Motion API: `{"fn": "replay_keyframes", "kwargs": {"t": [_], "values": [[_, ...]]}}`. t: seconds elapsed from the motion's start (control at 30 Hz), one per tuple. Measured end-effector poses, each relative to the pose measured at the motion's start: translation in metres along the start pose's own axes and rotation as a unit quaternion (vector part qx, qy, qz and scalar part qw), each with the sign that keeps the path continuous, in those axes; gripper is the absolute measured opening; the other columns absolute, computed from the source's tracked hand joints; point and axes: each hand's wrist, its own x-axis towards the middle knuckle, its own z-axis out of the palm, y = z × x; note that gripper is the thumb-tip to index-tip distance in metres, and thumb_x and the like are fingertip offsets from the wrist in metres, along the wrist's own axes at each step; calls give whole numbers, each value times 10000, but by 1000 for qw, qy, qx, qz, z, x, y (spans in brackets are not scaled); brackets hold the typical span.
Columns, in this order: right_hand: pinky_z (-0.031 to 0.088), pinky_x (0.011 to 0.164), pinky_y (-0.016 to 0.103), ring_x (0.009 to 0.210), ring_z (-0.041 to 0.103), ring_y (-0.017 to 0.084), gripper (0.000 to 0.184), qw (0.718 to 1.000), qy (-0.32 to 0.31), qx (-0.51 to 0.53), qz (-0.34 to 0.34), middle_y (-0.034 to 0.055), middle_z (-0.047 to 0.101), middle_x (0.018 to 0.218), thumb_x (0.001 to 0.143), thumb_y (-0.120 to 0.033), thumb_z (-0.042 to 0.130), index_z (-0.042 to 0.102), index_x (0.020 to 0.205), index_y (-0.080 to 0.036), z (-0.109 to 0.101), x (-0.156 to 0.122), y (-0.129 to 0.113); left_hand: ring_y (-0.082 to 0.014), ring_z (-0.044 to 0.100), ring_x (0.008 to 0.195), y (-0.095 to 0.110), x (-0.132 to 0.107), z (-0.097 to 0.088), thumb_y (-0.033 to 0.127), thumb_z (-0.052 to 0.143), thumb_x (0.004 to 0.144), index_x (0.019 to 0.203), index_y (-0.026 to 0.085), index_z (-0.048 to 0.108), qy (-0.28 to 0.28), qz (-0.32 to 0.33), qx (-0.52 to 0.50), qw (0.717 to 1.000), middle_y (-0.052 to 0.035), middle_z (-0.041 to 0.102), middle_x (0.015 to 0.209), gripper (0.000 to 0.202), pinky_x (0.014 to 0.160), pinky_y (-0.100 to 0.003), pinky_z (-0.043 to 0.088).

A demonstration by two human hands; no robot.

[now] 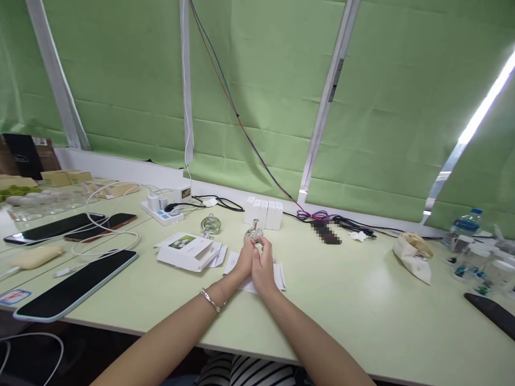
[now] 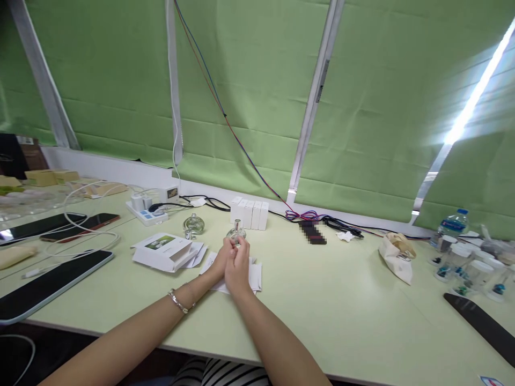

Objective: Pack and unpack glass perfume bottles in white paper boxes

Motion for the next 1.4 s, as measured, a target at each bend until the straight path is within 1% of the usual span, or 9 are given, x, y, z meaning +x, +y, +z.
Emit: {"fn": "replay_keyframes", "kwargs": {"t": [0.1, 0.23, 0.33, 0.6, 0.7, 0.83, 1.03, 1.2, 1.4], "values": [[315, 1007, 388, 1185, 420, 247, 390, 995, -4, -47, 84, 194, 441, 1250, 821, -127, 316, 428, 1191, -70, -6, 12, 13, -201, 572, 844, -3, 8, -6, 75, 408, 736, 1017, 156, 352, 30, -65, -21, 997, -56, 529, 913, 298, 760, -343, 482], [317, 991, 378, 1119, 467, 262, 359, 993, -45, -78, 73, 170, 531, 1132, 728, -31, 386, 549, 1042, -91, -13, 18, 21, -273, 363, 1212, 2, 13, -8, 71, 498, 687, 1106, 105, 270, 98, -98, -38, 990, -196, 333, 1238, 479, 978, -392, 356], [304, 998, 385, 1117, 470, 267, 371, 992, -55, -91, 71, 159, 555, 1102, 708, -23, 414, 559, 1041, -99, -12, 19, 25, -290, 282, 1279, 3, 15, -9, 80, 519, 688, 1230, 97, 143, 116, -110, -57, 986, -232, 226, 1343, 659, 1021, -417, 298], [262, 1046, 375, 1261, 357, 251, 585, 994, -26, -64, 90, 158, 395, 1351, 777, -162, 460, 298, 1336, -103, -17, 27, 32, -208, 574, 973, -2, 16, -14, 64, 427, 728, 1278, 157, 191, 60, -100, -116, 986, -64, 587, 955, 606, 879, -366, 432], [242, 1058, 376, 1270, 343, 256, 650, 995, -15, -51, 85, 139, 388, 1363, 753, -204, 517, 272, 1351, -131, -17, 28, 32, -207, 518, 1094, -3, 17, -13, 44, 438, 705, 1273, 160, 204, 73, -99, -121, 985, -103, 529, 1114, 625, 943, -374, 391], [374, 957, 353, 1075, 527, 240, 693, 995, -17, -38, 87, 155, 449, 1283, 726, -208, 536, 262, 1358, -129, -18, 35, 37, -226, 501, 1144, -7, 20, -11, 26, 467, 679, 1288, 164, 214, 39, -89, -130, 987, -141, 498, 1238, 674, 955, -382, 387], [423, 873, 318, 908, 571, 201, 427, 996, 5, -38, 83, 107, 515, 1098, 728, -170, 473, 513, 1152, -163, -26, 41, 42, -202, 555, 1077, -3, 18, -12, 118, 521, 731, 1149, 150, 426, -37, -26, -136, 990, -111, 584, 1170, 430, 940, -332, 409], [342, 954, 291, 1115, 463, 176, 341, 998, 49, -36, 18, 76, 510, 1171, 840, -231, 352, 489, 1151, -205, -22, 41, 28, -212, 584, 1019, 2, 15, -16, 163, 526, 752, 1016, 197, 530, -68, 21, -120, 990, -50, 650, 1056, 266, 916, -349, 421], [285, 934, 376, 963, 536, 225, 248, 995, 68, -74, 6, 79, 614, 975, 881, -321, 360, 502, 1039, -193, 1, 50, 20, -238, 619, 942, -1, 19, -20, 251, 474, 812, 1045, 195, 542, -75, 36, -93, 992, -68, 678, 1008, 249, 815, -342, 458]]}}
